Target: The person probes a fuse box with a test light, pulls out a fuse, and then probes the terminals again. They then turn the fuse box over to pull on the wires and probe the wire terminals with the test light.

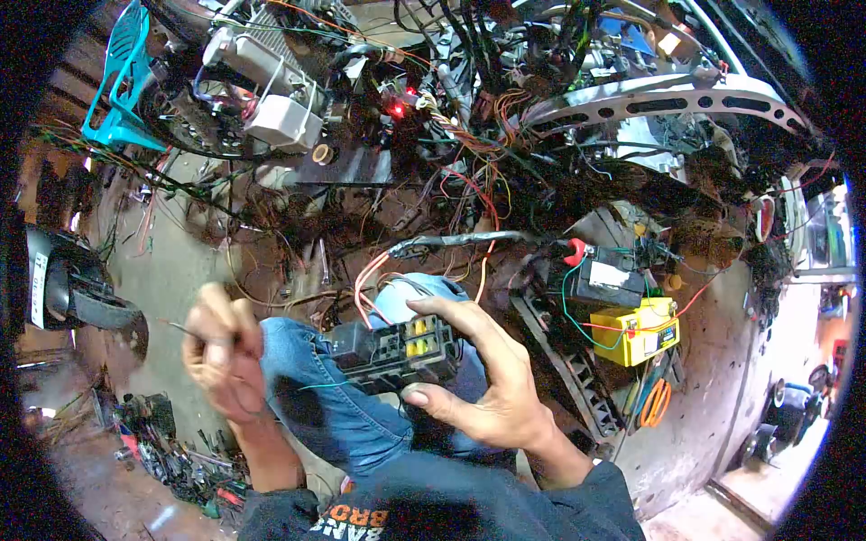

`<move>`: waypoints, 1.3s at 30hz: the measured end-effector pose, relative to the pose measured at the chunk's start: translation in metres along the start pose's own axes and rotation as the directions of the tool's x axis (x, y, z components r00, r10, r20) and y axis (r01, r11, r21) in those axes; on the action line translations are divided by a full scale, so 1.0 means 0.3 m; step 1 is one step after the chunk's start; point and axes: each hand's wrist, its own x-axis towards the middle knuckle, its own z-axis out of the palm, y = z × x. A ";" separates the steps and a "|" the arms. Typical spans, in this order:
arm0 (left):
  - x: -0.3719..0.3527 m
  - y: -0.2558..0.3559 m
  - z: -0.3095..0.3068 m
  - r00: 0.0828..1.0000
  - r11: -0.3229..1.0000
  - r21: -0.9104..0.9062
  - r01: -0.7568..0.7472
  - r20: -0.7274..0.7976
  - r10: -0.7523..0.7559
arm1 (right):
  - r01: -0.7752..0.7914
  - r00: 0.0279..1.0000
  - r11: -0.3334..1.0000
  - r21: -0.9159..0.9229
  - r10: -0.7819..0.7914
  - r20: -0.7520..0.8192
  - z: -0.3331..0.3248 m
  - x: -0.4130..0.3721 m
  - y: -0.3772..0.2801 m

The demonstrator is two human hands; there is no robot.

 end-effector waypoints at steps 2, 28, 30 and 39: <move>0.011 0.014 0.116 0.997 0.995 -0.064 0.071 0.003 -0.071 | 0.045 0.998 0.999 -0.001 -0.045 0.041 0.003 0.015 0.000; 0.054 -0.068 0.135 0.932 0.809 -0.570 0.141 0.353 0.087 | -0.337 0.935 0.777 0.532 0.209 0.287 0.198 0.120 -0.024; 0.039 -0.059 0.155 0.902 0.851 -0.498 0.164 0.426 0.075 | -0.418 0.902 0.795 0.440 0.304 0.307 0.161 0.138 -0.039; 0.005 -0.054 0.198 0.828 0.945 -0.321 0.066 0.547 0.127 | -0.458 0.867 0.764 0.455 0.270 0.419 0.103 0.231 -0.063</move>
